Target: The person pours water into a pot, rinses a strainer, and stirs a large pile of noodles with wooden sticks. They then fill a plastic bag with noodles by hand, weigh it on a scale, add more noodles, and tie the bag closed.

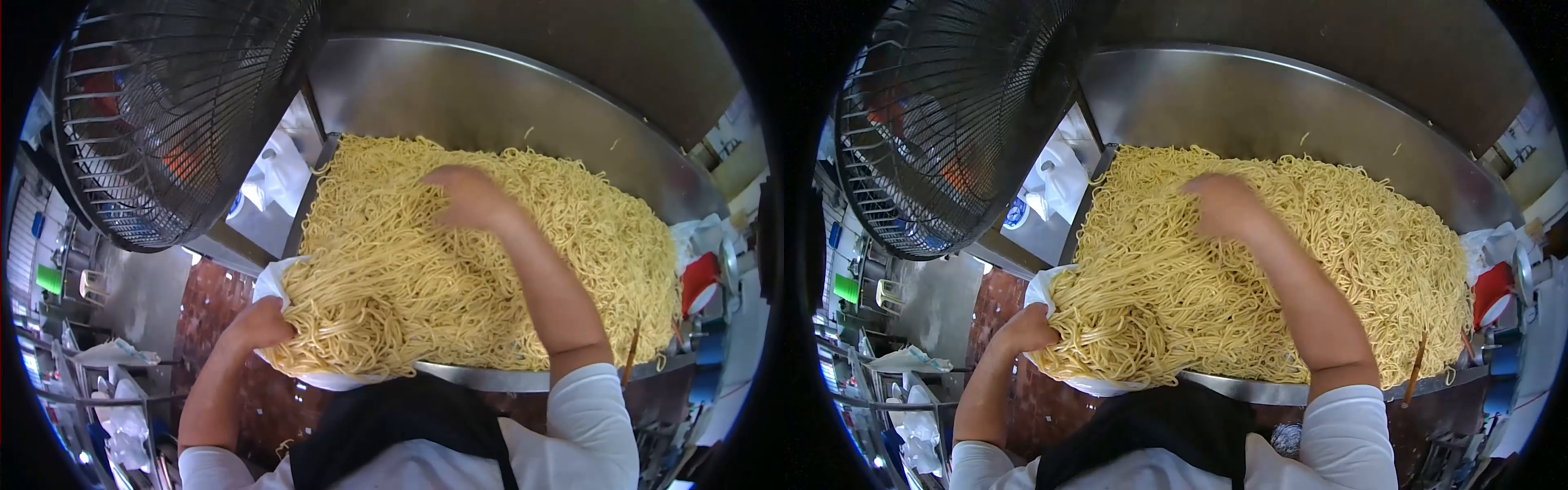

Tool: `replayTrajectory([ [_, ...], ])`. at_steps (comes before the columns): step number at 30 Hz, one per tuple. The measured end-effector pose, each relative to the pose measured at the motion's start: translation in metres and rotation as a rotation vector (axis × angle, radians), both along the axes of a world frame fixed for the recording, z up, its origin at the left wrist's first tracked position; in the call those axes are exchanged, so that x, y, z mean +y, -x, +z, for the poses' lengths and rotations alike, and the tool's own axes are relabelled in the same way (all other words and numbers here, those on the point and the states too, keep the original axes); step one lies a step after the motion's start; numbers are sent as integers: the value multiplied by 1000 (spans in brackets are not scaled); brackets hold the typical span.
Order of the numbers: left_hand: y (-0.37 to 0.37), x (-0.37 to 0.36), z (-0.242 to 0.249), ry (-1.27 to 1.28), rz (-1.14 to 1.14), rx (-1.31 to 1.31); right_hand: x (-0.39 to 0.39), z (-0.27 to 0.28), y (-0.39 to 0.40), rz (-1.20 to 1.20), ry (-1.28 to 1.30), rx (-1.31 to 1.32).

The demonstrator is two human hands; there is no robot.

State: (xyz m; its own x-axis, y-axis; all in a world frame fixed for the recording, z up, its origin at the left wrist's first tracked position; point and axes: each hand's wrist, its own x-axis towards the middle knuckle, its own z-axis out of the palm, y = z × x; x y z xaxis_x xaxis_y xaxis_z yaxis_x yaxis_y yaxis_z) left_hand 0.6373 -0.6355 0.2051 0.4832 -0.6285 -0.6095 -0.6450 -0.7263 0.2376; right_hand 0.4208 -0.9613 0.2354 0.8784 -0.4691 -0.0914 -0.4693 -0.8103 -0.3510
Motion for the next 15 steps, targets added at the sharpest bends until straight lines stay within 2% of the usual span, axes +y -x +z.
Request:
replayTrajectory([
  [1,0,-1,1,14,2,24,26,-2,-22,143,23,41],
  [3,1,2,3,45,7,44,56,-58,-71,409,0,-103],
  [5,-6,12,-13,101,3,73,84,-72,-99,346,-286,88],
  [6,-6,15,-12,115,4,70,84,-73,-100,347,-271,87],
  [8,-5,20,-11,199,60,167,86,-76,-103,347,-524,454],
  [11,-6,24,-16,246,143,281,87,-32,-68,374,-574,594],
  [13,-13,31,-32,288,129,297,80,-13,-38,447,-441,571],
  [15,-16,33,-33,339,119,328,69,39,-14,383,-389,585],
])
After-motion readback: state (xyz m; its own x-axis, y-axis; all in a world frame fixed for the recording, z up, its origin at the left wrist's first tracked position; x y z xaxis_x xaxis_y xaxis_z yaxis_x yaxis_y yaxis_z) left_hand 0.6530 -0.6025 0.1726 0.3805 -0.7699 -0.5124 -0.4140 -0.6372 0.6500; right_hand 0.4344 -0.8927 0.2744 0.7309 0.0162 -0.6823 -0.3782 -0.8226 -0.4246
